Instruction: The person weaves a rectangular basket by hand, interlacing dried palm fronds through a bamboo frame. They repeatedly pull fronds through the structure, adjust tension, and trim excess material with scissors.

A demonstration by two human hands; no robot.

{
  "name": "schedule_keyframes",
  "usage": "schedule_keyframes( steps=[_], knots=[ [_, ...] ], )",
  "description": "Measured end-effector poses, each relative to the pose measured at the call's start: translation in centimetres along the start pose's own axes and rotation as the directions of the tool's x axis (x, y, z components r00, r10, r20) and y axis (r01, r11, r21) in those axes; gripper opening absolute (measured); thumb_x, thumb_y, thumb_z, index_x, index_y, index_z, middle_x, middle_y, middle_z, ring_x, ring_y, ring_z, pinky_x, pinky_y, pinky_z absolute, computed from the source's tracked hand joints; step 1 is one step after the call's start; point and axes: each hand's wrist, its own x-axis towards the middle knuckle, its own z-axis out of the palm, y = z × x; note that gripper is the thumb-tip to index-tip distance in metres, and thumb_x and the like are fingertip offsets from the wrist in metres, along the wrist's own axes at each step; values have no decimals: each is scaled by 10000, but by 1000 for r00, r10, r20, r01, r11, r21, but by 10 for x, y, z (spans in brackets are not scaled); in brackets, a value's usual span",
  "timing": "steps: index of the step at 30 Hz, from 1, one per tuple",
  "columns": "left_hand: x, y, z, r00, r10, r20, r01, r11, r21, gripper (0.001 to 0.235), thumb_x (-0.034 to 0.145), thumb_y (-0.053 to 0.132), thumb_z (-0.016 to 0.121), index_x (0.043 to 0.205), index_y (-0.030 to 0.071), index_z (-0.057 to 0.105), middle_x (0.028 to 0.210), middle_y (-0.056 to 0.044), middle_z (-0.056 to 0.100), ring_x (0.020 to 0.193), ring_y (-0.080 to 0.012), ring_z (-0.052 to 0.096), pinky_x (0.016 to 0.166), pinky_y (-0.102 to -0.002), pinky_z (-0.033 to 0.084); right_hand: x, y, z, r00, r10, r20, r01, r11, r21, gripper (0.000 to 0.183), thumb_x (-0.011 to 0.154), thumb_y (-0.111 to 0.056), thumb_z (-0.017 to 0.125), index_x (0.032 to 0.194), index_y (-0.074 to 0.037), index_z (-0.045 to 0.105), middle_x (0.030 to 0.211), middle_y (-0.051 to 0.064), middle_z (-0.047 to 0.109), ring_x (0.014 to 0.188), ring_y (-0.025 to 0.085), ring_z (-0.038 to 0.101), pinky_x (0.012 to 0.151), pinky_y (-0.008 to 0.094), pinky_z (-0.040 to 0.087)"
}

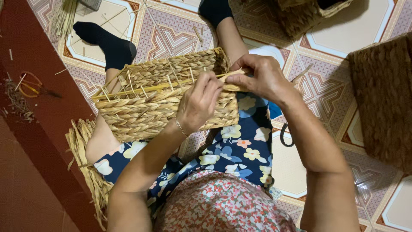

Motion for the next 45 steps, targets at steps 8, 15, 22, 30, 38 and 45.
schedule_keyframes(
  steps=[8,15,22,30,38,45],
  knots=[
    [3,-8,-2,994,-95,54,97,994,-50,87,1005,-3,675,1064,-22,614,910,-139,656,803,-255,694,685,-389,588,-28,4,10,999,33,-15,-34,992,-121,280,894,-270,830,877,-9,727,697,97,699,590,159,641,498,329,508],
    [38,-15,-11,999,46,2,-46,977,209,155,841,93,719,967,45,641,871,-131,650,813,-267,665,728,-383,566,-42,14,1,986,-64,-157,44,991,-127,221,967,-261,748,1072,-67,742,965,108,725,945,244,652,836,379,534],
    [96,-63,-14,696,-324,641,423,906,-1,118,752,202,795,793,95,773,757,-27,747,651,-116,676,655,-309,563,-101,20,-12,964,-245,-104,176,879,-444,526,819,-334,834,1211,-8,704,957,129,707,822,284,572,751,454,466],
    [92,-79,-1,655,-230,720,465,873,-144,156,716,198,780,749,48,755,699,-45,727,624,-119,640,592,-303,537,-172,64,-49,975,47,-219,-179,752,-635,130,1080,-218,726,1161,-117,736,949,106,661,819,201,625,616,327,524],
    [88,-78,4,690,-152,708,444,861,-248,258,681,196,776,920,102,798,846,-1,750,759,-100,670,689,-279,543,-135,54,-16,523,-603,-603,142,759,-636,275,918,-110,823,1168,-67,717,1177,131,633,1082,287,638,897,399,588],
    [89,-69,-5,603,-275,749,492,867,-78,312,720,285,820,965,100,762,789,-10,685,706,-133,601,624,-319,468,-59,6,51,757,-561,-335,515,828,-221,331,920,73,739,1218,-41,650,1330,182,650,1234,358,671,1048,427,560]
  ],
)
